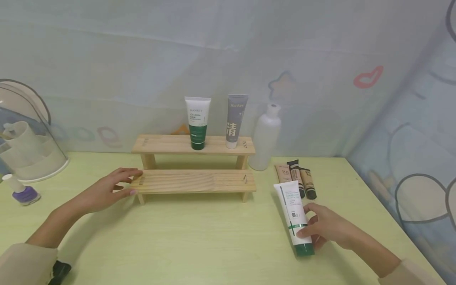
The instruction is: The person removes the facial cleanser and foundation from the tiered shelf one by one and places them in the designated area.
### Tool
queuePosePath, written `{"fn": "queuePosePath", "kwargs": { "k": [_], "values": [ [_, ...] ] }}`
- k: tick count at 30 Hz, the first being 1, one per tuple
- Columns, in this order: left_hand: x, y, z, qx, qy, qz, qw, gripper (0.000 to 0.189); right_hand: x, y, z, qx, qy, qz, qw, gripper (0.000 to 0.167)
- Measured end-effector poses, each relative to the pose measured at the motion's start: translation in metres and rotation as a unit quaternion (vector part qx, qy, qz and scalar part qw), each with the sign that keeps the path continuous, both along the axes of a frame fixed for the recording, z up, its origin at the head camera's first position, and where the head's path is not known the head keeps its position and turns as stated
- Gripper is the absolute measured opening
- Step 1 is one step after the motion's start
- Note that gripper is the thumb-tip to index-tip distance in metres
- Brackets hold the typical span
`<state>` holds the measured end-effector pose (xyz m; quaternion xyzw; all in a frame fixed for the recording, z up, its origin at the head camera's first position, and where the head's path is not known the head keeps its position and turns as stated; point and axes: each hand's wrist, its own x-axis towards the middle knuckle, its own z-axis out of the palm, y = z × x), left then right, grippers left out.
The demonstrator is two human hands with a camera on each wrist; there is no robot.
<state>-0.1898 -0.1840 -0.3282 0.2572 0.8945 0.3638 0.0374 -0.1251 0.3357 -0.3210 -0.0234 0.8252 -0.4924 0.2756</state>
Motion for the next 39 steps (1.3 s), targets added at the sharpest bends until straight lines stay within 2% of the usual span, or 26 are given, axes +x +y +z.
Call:
{"fn": "queuePosePath", "kwargs": {
  "k": [14, 21, 26, 33, 39],
  "values": [
    [0.0012, 0.0001, -0.0004, -0.003, 0.0, 0.0, 1.0, 0.053, 0.0071, 0.0047, -0.0045, 0.001, -0.032, 0.019, 0.9993, 0.051],
    [0.002, 0.0001, -0.0007, -0.001, 0.001, 0.0, 1.0, 0.053, 0.0098, 0.0054, -0.0071, -0.013, -0.035, 0.027, 0.9989, 0.044],
    [0.0012, 0.0, -0.0013, -0.002, 0.002, -0.001, 1.0, 0.053, 0.01, 0.006, -0.006, -0.006, -0.044, 0.024, 0.9987, 0.043],
    [0.0004, -0.0001, -0.0012, -0.003, -0.001, -0.001, 1.0, 0.053, 0.0096, 0.0075, -0.0055, -0.034, -0.057, 0.03, 0.9973, 0.042],
    [0.0002, -0.0006, -0.0007, 0.002, -0.002, -0.004, 1.0, 0.053, 0.0091, 0.0093, -0.0062, -0.033, -0.059, 0.022, 0.9975, 0.05]
  ]
}}
